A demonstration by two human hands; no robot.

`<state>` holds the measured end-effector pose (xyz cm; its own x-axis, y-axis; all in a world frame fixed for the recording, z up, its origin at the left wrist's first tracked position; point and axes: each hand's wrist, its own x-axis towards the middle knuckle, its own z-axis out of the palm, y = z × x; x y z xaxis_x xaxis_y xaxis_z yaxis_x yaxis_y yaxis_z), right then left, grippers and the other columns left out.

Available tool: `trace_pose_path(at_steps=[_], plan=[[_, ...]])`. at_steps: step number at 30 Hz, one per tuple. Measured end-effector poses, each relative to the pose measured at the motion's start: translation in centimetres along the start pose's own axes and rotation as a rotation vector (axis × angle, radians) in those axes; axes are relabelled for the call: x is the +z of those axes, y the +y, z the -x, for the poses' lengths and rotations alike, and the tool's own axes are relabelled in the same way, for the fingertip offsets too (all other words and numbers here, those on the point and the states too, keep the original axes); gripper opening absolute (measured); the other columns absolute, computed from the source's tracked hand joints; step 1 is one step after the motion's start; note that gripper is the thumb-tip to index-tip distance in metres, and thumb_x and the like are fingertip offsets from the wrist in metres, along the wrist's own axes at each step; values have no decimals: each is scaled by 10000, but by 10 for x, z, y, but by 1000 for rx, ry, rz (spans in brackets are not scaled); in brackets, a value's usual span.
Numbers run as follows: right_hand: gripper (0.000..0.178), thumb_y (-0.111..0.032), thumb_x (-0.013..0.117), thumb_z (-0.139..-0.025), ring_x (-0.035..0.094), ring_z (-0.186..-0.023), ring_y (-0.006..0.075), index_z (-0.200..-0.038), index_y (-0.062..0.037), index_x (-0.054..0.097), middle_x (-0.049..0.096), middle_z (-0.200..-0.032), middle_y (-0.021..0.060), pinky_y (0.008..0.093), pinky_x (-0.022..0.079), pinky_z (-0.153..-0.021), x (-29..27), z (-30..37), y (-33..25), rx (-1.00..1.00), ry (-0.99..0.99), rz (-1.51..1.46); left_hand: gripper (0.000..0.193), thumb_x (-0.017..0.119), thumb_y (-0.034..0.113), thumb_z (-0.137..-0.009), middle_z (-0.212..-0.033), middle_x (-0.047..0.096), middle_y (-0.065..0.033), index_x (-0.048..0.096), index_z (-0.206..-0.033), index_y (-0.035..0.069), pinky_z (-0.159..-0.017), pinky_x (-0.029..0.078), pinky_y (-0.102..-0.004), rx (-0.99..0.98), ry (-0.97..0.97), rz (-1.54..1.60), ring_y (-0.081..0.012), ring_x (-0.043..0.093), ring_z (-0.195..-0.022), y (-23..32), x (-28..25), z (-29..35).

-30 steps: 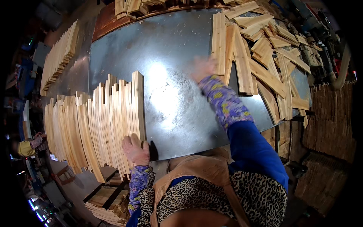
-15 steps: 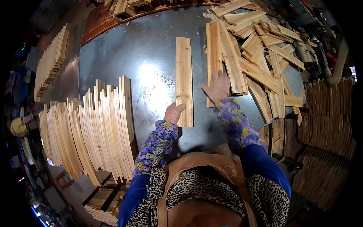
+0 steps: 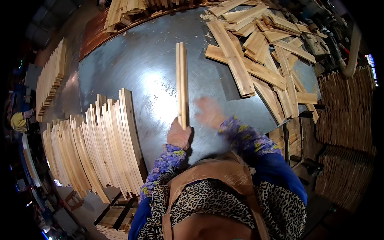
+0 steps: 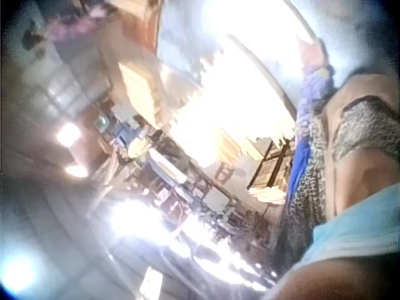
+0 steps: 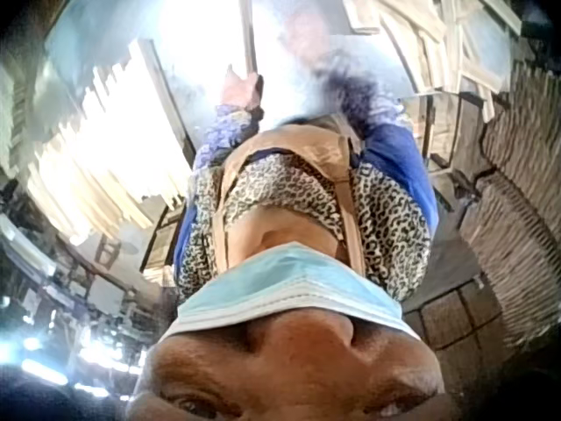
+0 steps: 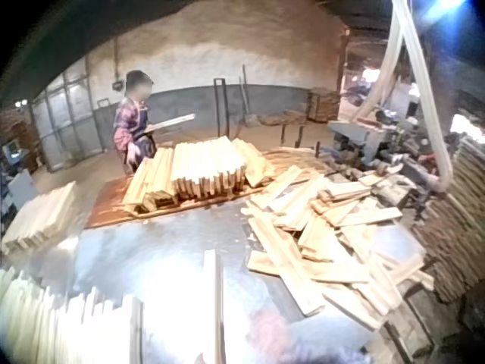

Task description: The person carries a stack of wooden planks to a metal table and begins sorting them. They pick up individual planks from a pile, inspect them, and place them into a neat, aligned stack on the table. The process involves repetitive handling and alignment of the wood pieces.

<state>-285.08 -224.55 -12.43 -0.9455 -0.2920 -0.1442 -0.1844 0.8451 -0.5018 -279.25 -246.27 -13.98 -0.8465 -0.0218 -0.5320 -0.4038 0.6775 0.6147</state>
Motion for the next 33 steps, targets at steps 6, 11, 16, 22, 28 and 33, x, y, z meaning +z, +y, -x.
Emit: trace_pose_path(at_steps=[6, 11, 16, 22, 28, 33], plan=[[599, -245, 704, -910, 550, -1403, 425, -1467, -80, 556, 596, -1482, 231, 515, 475, -1116, -115, -27, 141, 429, 239, 367, 609, 736, 297, -994, -1227, 746, -179, 556, -1460, -50, -958, 598, -384, -30, 39, 679, -255, 742, -1054, -35, 8, -23], [617, -152, 663, -925, 719, -1181, 371, -1510, 14, 555, 717, -1328, 240, 453, 580, -1020, -118, -1, 190, 466, 109, -1021, 561, 694, 436, -1051, -1208, 762, -149, 638, -1391, -6, -902, 642, -398, -231, -205, 1270, -258, 759, -1010, -32, 17, -13], [592, -228, 633, -1006, 685, -1258, 293, -1511, 66, 538, 699, -1363, 210, 425, 545, -1081, -58, 52, 136, 269, 32, -1353, 687, 651, 618, -1039, -1180, 778, -139, 646, -1398, 33, -841, 675, -441, -272, -277, 1513, -275, 781, -937, -6, 45, -8], [638, -415, 611, -1072, 588, -1399, 379, -1604, -80, 499, 603, -1538, 227, 460, 452, -1191, -47, 74, 89, 114, -346, -591, 769, 659, 670, -1011, -1253, 754, -169, 621, -1443, 36, -901, 675, -470, -359, -264, 1460, -290, 770, -1068, 28, 88, -7], [783, -160, 752, -865, 497, -1446, 395, -1579, -112, 433, 561, -1537, 129, 499, 413, -1174, -156, 6, 262, 328, 146, 833, 1077, 431, 959, -903, -825, 741, -144, 601, -1454, 49, -652, 652, -425, -322, -390, 1485, -285, 736, -677, 18, 69, 0], [720, -257, 700, -964, 610, -1330, 402, -1620, -123, 435, 616, -1487, 198, 483, 485, -1130, -183, -6, 279, 306, -112, 461, 1088, 410, 1018, -838, -735, 682, -134, 640, -1434, 137, -624, 594, -497, -200, -564, 1501, -275, 648, -576, 14, 60, 3]])
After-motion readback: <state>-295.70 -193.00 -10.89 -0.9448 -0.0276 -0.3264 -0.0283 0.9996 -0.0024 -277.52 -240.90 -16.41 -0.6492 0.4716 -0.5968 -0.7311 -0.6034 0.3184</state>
